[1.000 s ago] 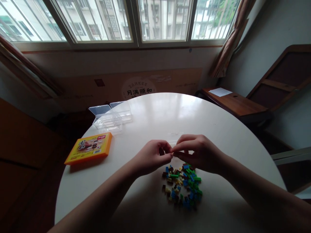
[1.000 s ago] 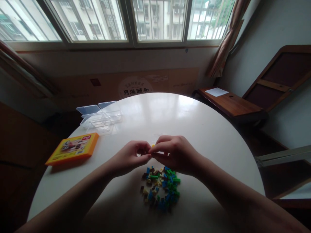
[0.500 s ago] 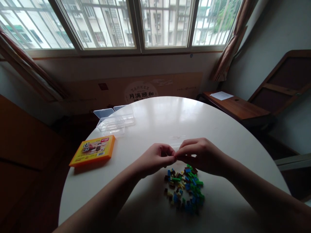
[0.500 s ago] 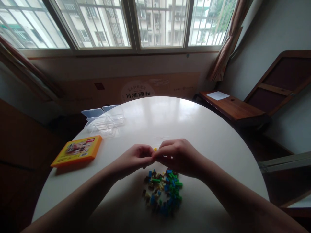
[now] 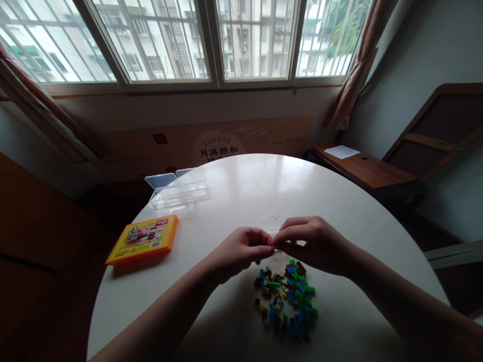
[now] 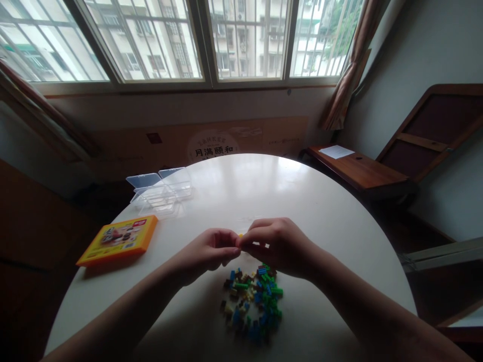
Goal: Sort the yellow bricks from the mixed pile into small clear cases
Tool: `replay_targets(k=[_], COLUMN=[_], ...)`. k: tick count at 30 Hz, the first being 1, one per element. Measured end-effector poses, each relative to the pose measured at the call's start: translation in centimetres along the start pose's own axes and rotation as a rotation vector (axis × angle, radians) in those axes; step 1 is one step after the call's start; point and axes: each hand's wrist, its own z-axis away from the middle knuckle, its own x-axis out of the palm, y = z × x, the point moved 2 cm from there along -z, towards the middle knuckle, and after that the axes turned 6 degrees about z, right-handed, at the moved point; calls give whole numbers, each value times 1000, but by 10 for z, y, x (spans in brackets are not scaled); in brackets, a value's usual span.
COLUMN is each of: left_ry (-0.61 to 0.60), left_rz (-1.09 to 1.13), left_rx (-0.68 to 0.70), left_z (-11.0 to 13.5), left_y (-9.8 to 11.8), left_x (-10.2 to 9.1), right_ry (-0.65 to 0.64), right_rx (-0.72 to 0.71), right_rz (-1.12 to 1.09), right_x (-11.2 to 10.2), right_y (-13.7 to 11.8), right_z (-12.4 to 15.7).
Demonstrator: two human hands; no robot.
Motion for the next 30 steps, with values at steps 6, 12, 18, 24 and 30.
replay_targets(k=[6,12,18,24,30], left_ry=[10,15,51,195,315], left_rz=[22,-6,-63,-500,-824], left_rx=[-4,15,55,237,334], left_z=[-1,-2,-4,-3,-3], left_y=[0,-1,-4,1,-1], left_x=[0,1,2,-19,-29], right_ry=[16,-37,-51,-40,-83], right_rx=[-4,52,72,169,343], right_rz=[27,14,51,174,285], right_x=[-1,-2,-3,2,14], right_y=[-2,-1,-2,0,14], right_z=[-1,0,0,-1,-2])
